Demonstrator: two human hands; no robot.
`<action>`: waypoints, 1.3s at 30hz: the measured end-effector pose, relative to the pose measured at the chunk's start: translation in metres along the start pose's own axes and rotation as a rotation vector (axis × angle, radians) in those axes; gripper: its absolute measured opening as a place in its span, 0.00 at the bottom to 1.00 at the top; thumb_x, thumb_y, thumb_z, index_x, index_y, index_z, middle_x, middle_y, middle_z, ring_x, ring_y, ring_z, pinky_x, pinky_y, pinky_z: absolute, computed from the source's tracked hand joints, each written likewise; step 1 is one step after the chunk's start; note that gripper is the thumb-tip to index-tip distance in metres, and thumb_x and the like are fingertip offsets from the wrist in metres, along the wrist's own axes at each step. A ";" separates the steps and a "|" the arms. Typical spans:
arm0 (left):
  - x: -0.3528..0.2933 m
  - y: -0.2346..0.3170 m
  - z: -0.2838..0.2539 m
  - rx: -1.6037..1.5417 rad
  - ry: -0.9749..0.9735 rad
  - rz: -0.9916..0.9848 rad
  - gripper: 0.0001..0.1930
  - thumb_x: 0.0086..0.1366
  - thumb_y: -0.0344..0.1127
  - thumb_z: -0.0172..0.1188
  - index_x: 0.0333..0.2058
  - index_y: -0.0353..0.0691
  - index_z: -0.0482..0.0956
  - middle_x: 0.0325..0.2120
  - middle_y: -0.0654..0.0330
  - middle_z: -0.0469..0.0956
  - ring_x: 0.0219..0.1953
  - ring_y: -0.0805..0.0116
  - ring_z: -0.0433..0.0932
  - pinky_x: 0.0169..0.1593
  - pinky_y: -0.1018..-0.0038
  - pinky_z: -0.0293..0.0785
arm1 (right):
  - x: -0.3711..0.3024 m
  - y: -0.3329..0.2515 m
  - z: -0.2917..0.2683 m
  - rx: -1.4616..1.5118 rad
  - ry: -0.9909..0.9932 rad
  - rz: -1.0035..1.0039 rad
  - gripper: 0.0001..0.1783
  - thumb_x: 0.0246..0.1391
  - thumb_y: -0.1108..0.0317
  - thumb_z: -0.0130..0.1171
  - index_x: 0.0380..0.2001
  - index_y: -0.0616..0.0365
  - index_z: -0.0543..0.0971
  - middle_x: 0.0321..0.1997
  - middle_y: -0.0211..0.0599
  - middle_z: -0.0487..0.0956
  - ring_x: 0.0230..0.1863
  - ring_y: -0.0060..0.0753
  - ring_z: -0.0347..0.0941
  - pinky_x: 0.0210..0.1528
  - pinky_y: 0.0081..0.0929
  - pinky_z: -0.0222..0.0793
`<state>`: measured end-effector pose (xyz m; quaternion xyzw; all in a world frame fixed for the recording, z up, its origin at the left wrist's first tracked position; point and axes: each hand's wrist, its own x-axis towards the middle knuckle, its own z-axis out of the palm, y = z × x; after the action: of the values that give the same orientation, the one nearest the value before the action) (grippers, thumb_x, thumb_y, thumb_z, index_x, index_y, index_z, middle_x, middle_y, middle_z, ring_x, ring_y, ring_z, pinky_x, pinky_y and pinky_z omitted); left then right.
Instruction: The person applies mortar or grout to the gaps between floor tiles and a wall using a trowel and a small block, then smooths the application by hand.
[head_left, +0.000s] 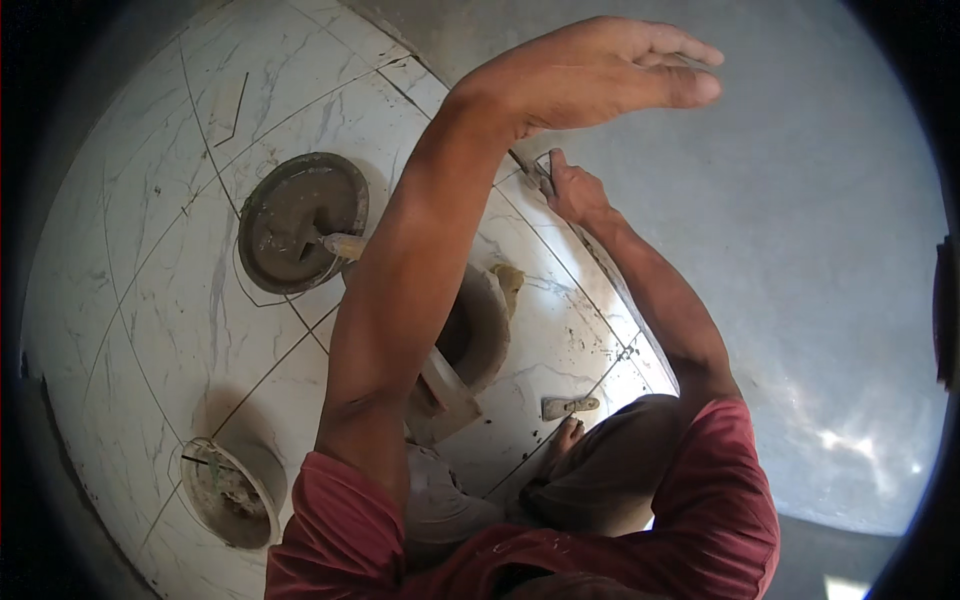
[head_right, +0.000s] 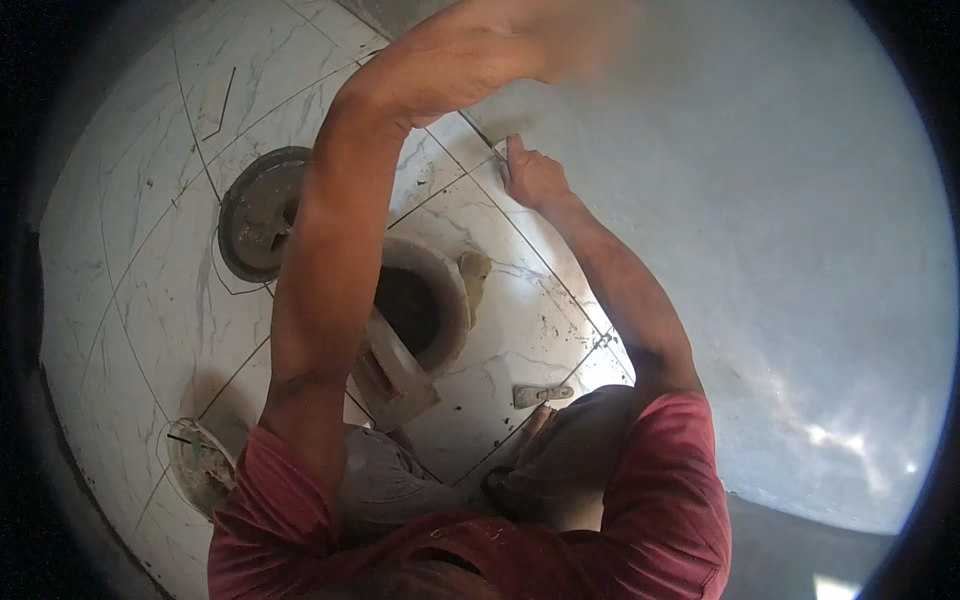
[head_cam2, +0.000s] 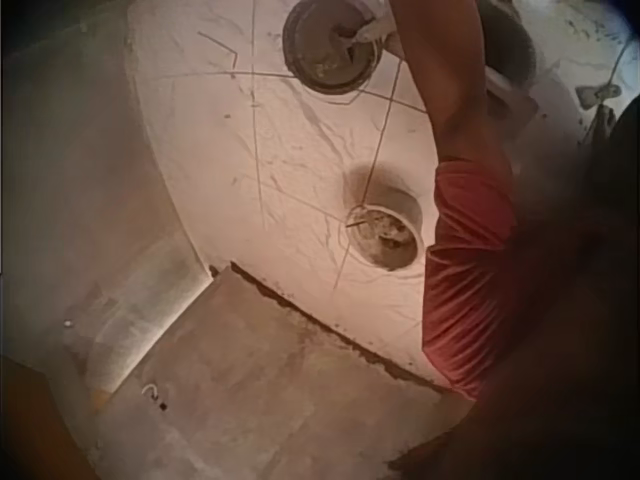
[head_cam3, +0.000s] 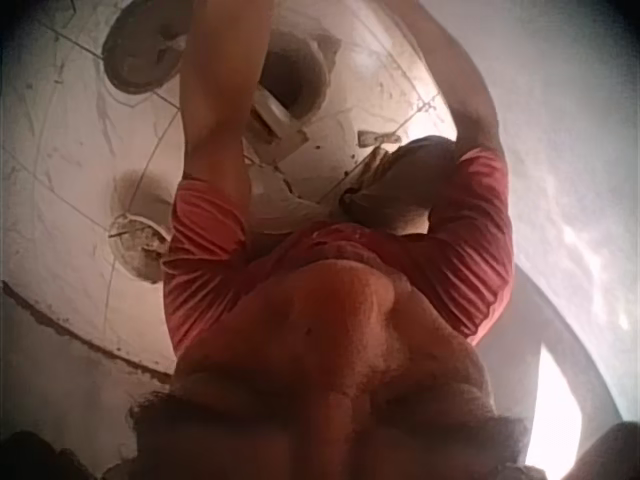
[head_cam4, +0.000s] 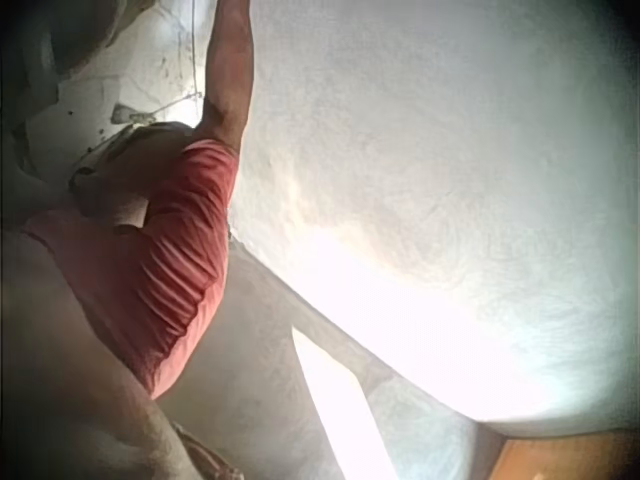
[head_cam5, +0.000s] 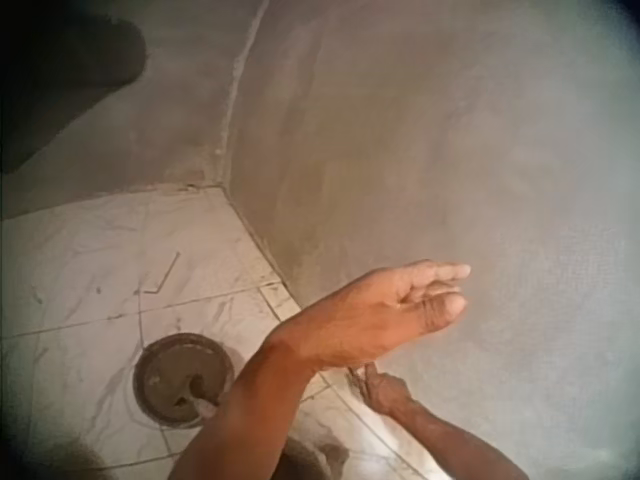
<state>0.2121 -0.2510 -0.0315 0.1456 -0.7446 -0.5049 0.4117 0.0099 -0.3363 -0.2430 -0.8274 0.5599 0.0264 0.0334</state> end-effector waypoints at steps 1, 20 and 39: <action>-0.001 0.000 -0.004 0.002 0.009 -0.009 0.34 0.64 0.53 0.49 0.59 0.33 0.58 0.58 0.40 0.60 0.61 0.49 0.59 0.63 0.61 0.56 | 0.004 -0.003 0.003 0.004 -0.006 -0.010 0.25 0.54 0.60 0.48 0.50 0.62 0.60 0.35 0.57 0.77 0.37 0.57 0.75 0.40 0.49 0.70; 0.002 -0.012 -0.015 -0.099 -0.005 0.132 0.36 0.64 0.53 0.50 0.59 0.29 0.56 0.58 0.37 0.58 0.62 0.50 0.57 0.63 0.62 0.54 | 0.025 -0.007 0.005 0.036 -0.017 0.062 0.29 0.52 0.60 0.49 0.54 0.62 0.57 0.39 0.59 0.76 0.41 0.56 0.74 0.43 0.48 0.69; -0.011 -0.006 -0.028 -0.129 -0.068 0.231 0.37 0.64 0.54 0.49 0.59 0.26 0.55 0.58 0.36 0.57 0.62 0.48 0.55 0.64 0.62 0.54 | 0.052 -0.031 -0.013 -0.033 -0.147 0.097 0.22 0.50 0.67 0.46 0.48 0.66 0.63 0.40 0.60 0.77 0.43 0.57 0.74 0.46 0.48 0.69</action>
<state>0.2395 -0.2647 -0.0381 0.0153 -0.7359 -0.5054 0.4502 0.0578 -0.3742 -0.2339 -0.7957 0.5948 0.0981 0.0595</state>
